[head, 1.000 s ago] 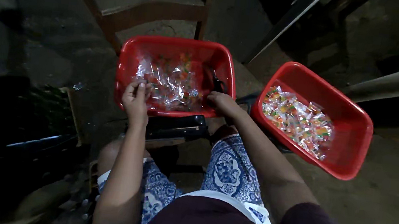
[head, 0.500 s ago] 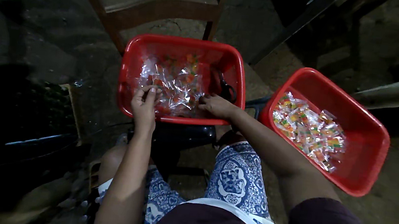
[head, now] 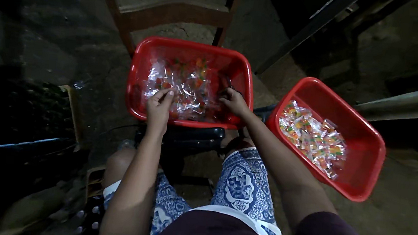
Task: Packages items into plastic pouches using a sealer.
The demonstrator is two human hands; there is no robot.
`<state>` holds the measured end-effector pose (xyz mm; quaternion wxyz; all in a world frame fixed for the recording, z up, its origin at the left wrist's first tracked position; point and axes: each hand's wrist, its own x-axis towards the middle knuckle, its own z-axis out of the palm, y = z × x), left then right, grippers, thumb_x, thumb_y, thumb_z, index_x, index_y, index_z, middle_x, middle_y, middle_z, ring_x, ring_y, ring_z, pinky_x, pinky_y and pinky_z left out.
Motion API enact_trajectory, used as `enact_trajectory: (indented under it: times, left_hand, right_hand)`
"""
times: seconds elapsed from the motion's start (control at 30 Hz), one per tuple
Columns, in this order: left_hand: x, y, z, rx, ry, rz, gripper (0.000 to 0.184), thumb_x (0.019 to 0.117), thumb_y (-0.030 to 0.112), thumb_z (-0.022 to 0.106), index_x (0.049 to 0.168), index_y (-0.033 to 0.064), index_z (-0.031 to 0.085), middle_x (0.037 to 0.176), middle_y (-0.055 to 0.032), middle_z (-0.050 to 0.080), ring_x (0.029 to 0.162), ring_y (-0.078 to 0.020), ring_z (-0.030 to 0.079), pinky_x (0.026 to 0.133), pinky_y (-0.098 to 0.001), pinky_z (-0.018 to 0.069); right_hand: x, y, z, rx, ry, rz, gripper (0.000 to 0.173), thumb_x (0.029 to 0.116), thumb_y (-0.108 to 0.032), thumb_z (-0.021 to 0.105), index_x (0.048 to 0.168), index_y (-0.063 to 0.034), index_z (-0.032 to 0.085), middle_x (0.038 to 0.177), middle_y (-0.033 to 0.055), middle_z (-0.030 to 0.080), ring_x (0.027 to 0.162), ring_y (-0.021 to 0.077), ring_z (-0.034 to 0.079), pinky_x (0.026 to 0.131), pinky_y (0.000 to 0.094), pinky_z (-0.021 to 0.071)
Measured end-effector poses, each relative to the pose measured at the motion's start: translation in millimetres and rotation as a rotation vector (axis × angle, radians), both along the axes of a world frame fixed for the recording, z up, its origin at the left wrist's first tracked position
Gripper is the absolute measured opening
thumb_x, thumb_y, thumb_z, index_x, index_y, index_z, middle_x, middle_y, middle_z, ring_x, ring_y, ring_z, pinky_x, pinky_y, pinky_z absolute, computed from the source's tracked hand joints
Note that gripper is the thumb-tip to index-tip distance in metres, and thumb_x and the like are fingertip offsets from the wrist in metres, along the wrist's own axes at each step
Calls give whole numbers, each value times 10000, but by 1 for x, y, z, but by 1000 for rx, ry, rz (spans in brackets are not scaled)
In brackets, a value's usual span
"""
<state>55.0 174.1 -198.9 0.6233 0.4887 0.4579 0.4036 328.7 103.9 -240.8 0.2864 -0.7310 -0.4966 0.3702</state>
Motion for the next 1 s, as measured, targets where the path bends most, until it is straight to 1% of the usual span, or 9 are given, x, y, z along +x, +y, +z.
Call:
enact_trajectory:
  times: [0.1, 0.2, 0.3, 0.53, 0.6, 0.67, 0.73, 0.8, 1.0]
  left_hand:
    - [-2, 0, 1, -9, 8, -25, 216, 1060, 113, 543, 1179, -27, 656, 1118, -108, 698, 964, -121, 688, 881, -306, 576]
    - [-1, 1, 1, -11, 18, -47, 216, 1059, 121, 552, 1176, -21, 666, 1115, -102, 706, 951, -110, 688, 864, -299, 574]
    - [0, 0, 3, -6, 36, -97, 218, 1057, 125, 558, 1174, -20, 670, 1114, -105, 691, 951, -103, 672, 883, -300, 564]
    - [5, -2, 0, 24, 152, -383, 431, 980, 96, 680, 1385, 3, 564, 1306, -170, 631, 1112, -214, 633, 964, -393, 521]
    - [5, -2, 0, 7, 123, -397, 386, 968, 75, 690, 1336, 4, 600, 1236, -153, 658, 1050, -204, 643, 924, -391, 534]
    - [5, -2, 1, -27, 79, -376, 204, 979, 63, 667, 1173, -2, 656, 1054, -102, 677, 866, -125, 643, 787, -309, 556]
    - [4, -2, 3, -59, 39, -359, 142, 993, 63, 648, 1119, 2, 667, 975, -68, 668, 765, -85, 611, 701, -255, 538]
    - [4, -1, 3, -93, 23, -325, 174, 1002, 75, 640, 1155, -3, 666, 983, -75, 669, 752, -87, 607, 685, -254, 533]
    - [3, 4, 1, -112, 75, -168, 212, 1017, 102, 628, 1198, -9, 640, 1085, -122, 652, 853, -139, 641, 791, -324, 566]
  right_hand:
    - [-1, -1, 1, -4, 120, -136, 308, 1008, -67, 616, 1294, 40, 577, 1075, 172, 702, 917, 209, 687, 859, 415, 567]
    - [-8, -2, 17, 48, 288, -233, 288, 1030, -30, 555, 1307, 36, 517, 1057, 120, 674, 856, 116, 655, 790, 312, 565]
    - [-16, 0, 34, 73, 425, -303, 268, 1044, -33, 524, 1308, 11, 509, 1006, 83, 672, 806, 89, 652, 755, 289, 566]
    - [-59, 10, 69, 103, 777, -302, 199, 1049, -19, 464, 1241, -59, 498, 903, 24, 644, 743, 102, 646, 727, 296, 580]
    - [-71, 13, 79, 112, 801, -265, 209, 1042, -20, 476, 1243, -66, 509, 900, 18, 663, 744, 101, 659, 728, 295, 587]
    - [-79, 17, 84, 133, 808, -249, 179, 1046, -32, 483, 1216, -70, 525, 897, 4, 653, 740, 85, 653, 719, 273, 584]
    - [-79, 21, 82, 181, 820, -284, 132, 1055, -54, 492, 1170, -66, 557, 904, 16, 668, 758, 100, 668, 738, 291, 596]
    - [-72, 24, 74, 240, 801, -370, 131, 1067, -78, 486, 1171, -67, 564, 903, 20, 662, 750, 105, 660, 724, 290, 594]
    - [-58, 19, 59, 281, 827, -511, 126, 1075, -79, 473, 1174, -77, 550, 906, 26, 665, 724, 96, 650, 687, 265, 581]
